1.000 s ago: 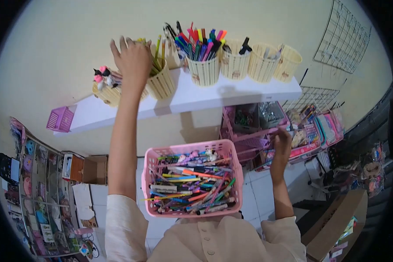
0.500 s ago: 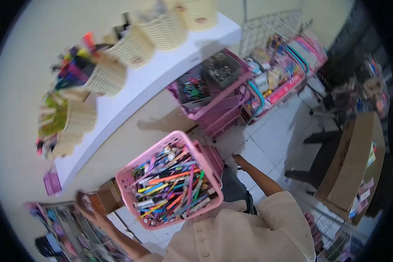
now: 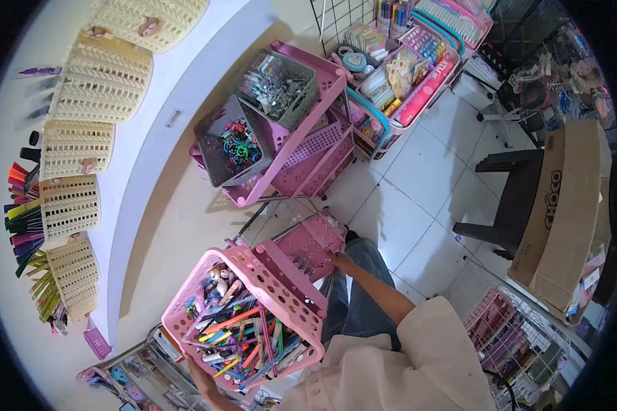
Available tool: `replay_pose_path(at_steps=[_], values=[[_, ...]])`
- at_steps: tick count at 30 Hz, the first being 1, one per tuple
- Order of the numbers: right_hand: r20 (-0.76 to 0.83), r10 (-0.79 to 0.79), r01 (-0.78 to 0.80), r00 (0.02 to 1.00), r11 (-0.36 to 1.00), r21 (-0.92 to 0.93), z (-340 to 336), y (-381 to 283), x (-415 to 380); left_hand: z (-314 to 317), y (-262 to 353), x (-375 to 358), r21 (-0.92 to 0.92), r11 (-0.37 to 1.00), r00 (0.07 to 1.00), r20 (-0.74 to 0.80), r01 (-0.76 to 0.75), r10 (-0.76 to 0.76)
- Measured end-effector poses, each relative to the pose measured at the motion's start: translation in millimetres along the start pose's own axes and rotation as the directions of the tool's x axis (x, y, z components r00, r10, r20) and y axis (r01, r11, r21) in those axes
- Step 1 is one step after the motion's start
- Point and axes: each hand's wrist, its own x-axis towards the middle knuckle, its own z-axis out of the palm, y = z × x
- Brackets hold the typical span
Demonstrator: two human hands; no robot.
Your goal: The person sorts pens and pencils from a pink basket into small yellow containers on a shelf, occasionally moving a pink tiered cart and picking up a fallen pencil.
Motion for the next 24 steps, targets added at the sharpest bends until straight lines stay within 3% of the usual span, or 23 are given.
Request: replay_pose_path(at_steps=[1,3,10,12,13,15,16,18,19,21,22,24], values=[[-0.002,0.003,-0.003,1.0,1.0,-0.001,-3,1,2,2,2,-1,0.003,1.0,1.0,0.025,-0.015,0.015],[0.038,-0.168,0.171,0.985,0.981,-0.087,-5,3,3,2,4,-4,0.002,1.0,0.998,0.048,-0.029,0.029],[0.141,-0.141,0.158,0.98,0.98,-0.119,-1,-8,4,15,5,0,0.194,0.977,0.977,-0.169,-0.093,0.127],[0.156,0.062,-0.065,0.986,0.998,0.018,21,8,21,17,7,0,0.175,0.974,0.966,-0.191,-0.142,0.175],[0.154,0.059,-0.063,0.986,0.998,0.02,29,18,25,13,5,3,0.267,0.956,0.951,-0.242,-0.123,0.19],[0.093,-0.223,0.226,0.97,0.974,-0.026,42,40,27,10,12,5,0.248,0.963,0.962,-0.216,-0.108,0.164],[0.088,-0.222,0.225,0.971,0.974,-0.026,52,44,33,8,14,7,0.226,0.97,0.972,-0.191,-0.091,0.136],[0.048,0.165,-0.169,0.985,0.979,0.112,72,46,40,-6,6,20,0.258,0.958,0.963,-0.2,-0.128,0.183],[0.045,0.164,-0.168,0.985,0.979,0.116,80,48,35,-16,6,29,0.317,0.939,0.959,-0.194,-0.137,0.206],[0.065,-0.252,0.25,0.966,0.967,0.041,95,51,24,-30,5,45,0.342,0.929,0.954,-0.206,-0.139,0.219],[0.062,-0.253,0.25,0.965,0.967,0.045,111,60,24,-39,5,52,0.344,0.928,0.954,-0.204,-0.142,0.222],[-0.039,-0.199,0.202,0.979,0.94,0.276,133,80,38,-47,7,69,0.466,0.856,0.946,-0.107,-0.225,0.306]])
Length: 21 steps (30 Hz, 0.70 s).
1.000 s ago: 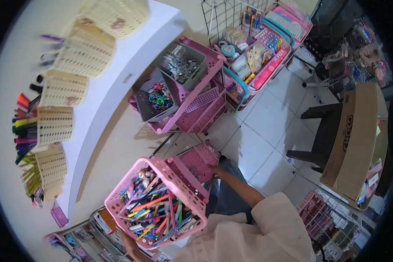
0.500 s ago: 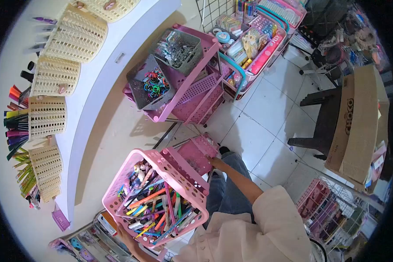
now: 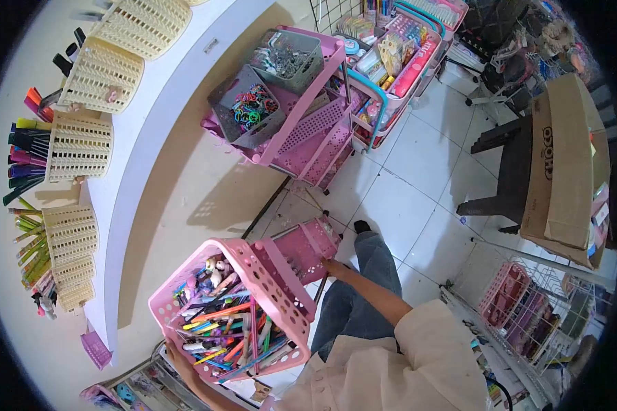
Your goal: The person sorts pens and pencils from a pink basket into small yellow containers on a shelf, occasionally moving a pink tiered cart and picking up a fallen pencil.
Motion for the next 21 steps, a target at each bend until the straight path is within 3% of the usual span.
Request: replay_pose_path(at_steps=[1,2,3,5,10,16,18,19,20,21], values=[[0.035,0.334,-0.336,0.942,0.939,0.075,11,-9,0,-6,-2,12,-0.003,0.999,0.999,0.042,-0.033,0.033],[0.035,0.336,-0.338,0.941,0.938,0.079,17,-20,-8,-6,4,17,0.0,0.999,0.998,0.045,-0.035,0.035],[0.111,0.257,-0.253,0.96,0.966,-0.046,22,-31,-19,-5,15,21,0.038,0.999,1.0,0.024,-0.01,0.009],[0.227,0.04,0.007,0.973,0.979,-0.205,36,-15,-28,-8,18,32,0.033,0.999,0.997,0.073,-0.008,0.006],[0.033,0.004,-0.002,0.999,0.998,-0.063,64,-13,-56,-29,-25,71,0.112,0.991,0.994,0.089,-0.067,0.057],[0.12,0.444,-0.455,0.888,0.887,0.082,56,-47,-57,-24,-9,67,0.124,0.989,0.993,0.09,-0.084,0.074],[0.138,0.507,-0.52,0.851,0.849,0.095,45,-40,-57,-34,-32,84,0.147,0.985,0.995,0.0,-0.094,0.095],[0.09,0.141,-0.108,0.986,0.948,-0.3,33,-37,-59,-37,-27,85,-0.106,0.993,0.99,0.129,-0.046,0.06],[0.198,-0.237,0.308,0.951,0.714,-0.629,22,-34,-59,-38,-24,82,-0.344,0.938,0.964,0.26,0.035,0.059],[0.222,-0.138,0.256,0.965,0.67,-0.697,6,-31,-54,-36,-22,77,-0.359,0.932,0.972,0.232,0.043,0.045]])
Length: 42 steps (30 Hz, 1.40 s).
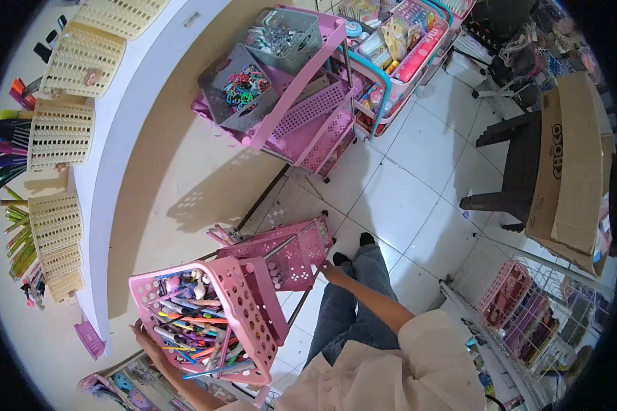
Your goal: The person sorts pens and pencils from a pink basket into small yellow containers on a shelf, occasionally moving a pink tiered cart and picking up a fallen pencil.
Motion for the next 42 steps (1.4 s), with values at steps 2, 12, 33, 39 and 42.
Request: replay_pose_path(at_steps=[2,12,33,39,42], values=[[-0.008,0.167,-0.165,0.986,0.979,0.123,-15,29,5,-1,0,-12,0.091,0.996,0.993,-0.12,-0.01,0.021],[-0.041,0.377,-0.379,0.925,0.915,-0.135,-47,160,84,57,-61,7,-0.021,0.972,0.833,-0.521,-0.232,0.188],[-0.208,0.295,-0.349,0.933,0.884,-0.31,131,332,336,127,-308,92,0.044,0.98,0.829,-0.526,-0.196,0.189],[-0.254,0.48,-0.497,0.839,0.868,-0.001,139,343,300,123,-294,76,-0.004,0.984,0.853,-0.5,-0.176,0.151],[-0.278,0.536,-0.571,0.797,0.819,-0.059,131,329,261,114,-268,65,-0.037,0.981,0.862,-0.484,-0.189,0.148]])
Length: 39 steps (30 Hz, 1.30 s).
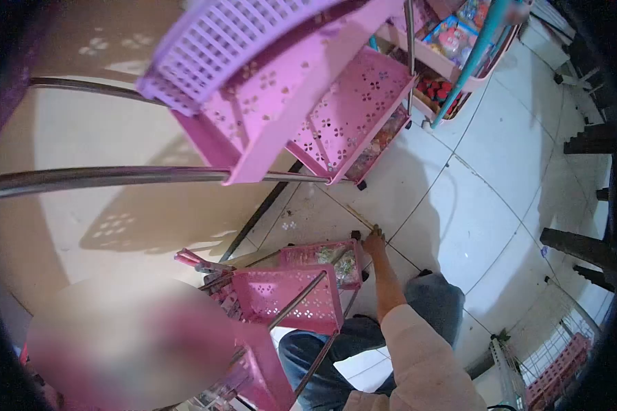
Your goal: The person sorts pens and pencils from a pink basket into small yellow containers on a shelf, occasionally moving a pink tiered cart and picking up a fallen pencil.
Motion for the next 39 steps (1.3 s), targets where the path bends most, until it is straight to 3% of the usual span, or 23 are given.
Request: replay_pose_path(at_steps=[2,6,7,12,14,16,17,18,19,20,21,22,23,25,27,29,30,31,32,35,36,38,39], values=[[-0.036,0.04,-0.042,0.999,0.997,-0.065,-20,10,-34,-11,14,-9,-0.026,0.999,0.999,0.008,0.032,-0.031],[0.018,-0.199,0.191,0.98,0.957,0.218,-68,22,-89,-33,49,-32,-0.113,0.99,0.996,0.031,0.089,-0.086],[0.001,-0.201,0.196,0.98,0.959,0.205,-86,22,-109,-39,62,-36,-0.136,0.986,0.995,0.04,0.098,-0.093],[-0.166,-0.37,0.404,0.914,0.859,0.314,-192,0,-208,-64,138,-44,-0.305,0.947,0.994,0.065,0.105,-0.089],[-0.332,-0.5,0.593,0.8,0.745,0.306,-225,-8,-239,-74,165,-43,-0.401,0.912,0.997,0.039,0.082,-0.073],[-0.444,-0.336,0.528,0.831,0.729,0.437,-275,-38,-279,-87,188,-44,-0.489,0.871,0.998,0.002,0.058,-0.065],[-0.301,-0.197,0.359,0.933,0.56,0.746,-285,-40,-286,-95,198,-44,-0.524,0.851,0.998,-0.017,0.047,-0.066],[-0.089,-0.11,0.12,0.99,0.315,0.941,-295,-41,-289,-104,208,-48,-0.553,0.833,0.997,-0.034,0.039,-0.069],[-0.106,-0.138,0.147,0.985,0.331,0.932,-323,-59,-299,-87,244,-64,-0.524,0.848,0.99,-0.053,0.086,-0.133],[-0.357,-0.172,0.396,0.918,0.432,0.81,-378,-92,-335,-73,280,-79,-0.492,0.86,0.977,-0.075,0.138,-0.2],[-0.578,-0.234,0.606,0.782,0.506,0.615,-432,-129,-373,-107,229,-55,-0.569,0.738,0.932,0.208,0.362,-0.297],[-0.606,-0.236,0.626,0.76,0.516,0.585,-473,-157,-394,-79,271,-74,-0.64,0.753,0.972,-0.043,0.151,-0.231],[-0.632,-0.236,0.644,0.738,0.524,0.557,-510,-188,-415,-83,241,-59,-0.664,0.746,0.993,-0.052,0.044,-0.105],[-0.764,-0.387,0.845,0.516,0.379,0.378,-580,-254,-457,-96,214,-55,-0.615,0.748,0.967,0.133,0.251,-0.216],[-0.807,-0.438,0.917,0.396,0.143,0.372,-611,-307,-465,-92,167,-40,-0.735,0.61,0.953,0.183,0.297,-0.243],[-0.814,-0.497,0.922,0.301,-0.066,0.381,-651,-378,-507,-89,187,-47,-0.692,0.648,0.947,0.262,0.319,-0.187],[-0.841,-0.519,0.972,0.154,-0.071,0.222,-665,-408,-522,-85,161,-41,-0.703,0.633,0.946,0.247,0.324,-0.21],[-0.805,-0.571,0.971,0.16,-0.055,0.232,-678,-441,-542,-84,159,-42,-0.707,0.625,0.943,0.276,0.331,-0.187],[-0.877,-0.472,0.989,0.086,-0.063,0.131,-675,-473,-530,-83,168,-46,-0.704,0.647,0.954,0.26,0.293,-0.149],[-0.824,-0.563,0.994,-0.062,-0.11,0.001,-688,-561,-536,-80,205,-54,-0.699,0.699,0.988,0.136,0.151,-0.077],[-0.819,-0.57,0.993,-0.065,-0.121,0.005,-689,-580,-525,-78,206,-51,-0.691,0.708,0.988,0.136,0.148,-0.074],[-0.686,-0.724,0.977,0.074,0.189,-0.094,-686,-605,-495,-83,230,-58,-0.681,0.718,0.988,0.131,0.145,-0.075],[-0.679,-0.731,0.979,0.071,0.181,-0.092,-684,-609,-489,-83,230,-57,-0.677,0.725,0.991,0.118,0.122,-0.057]])
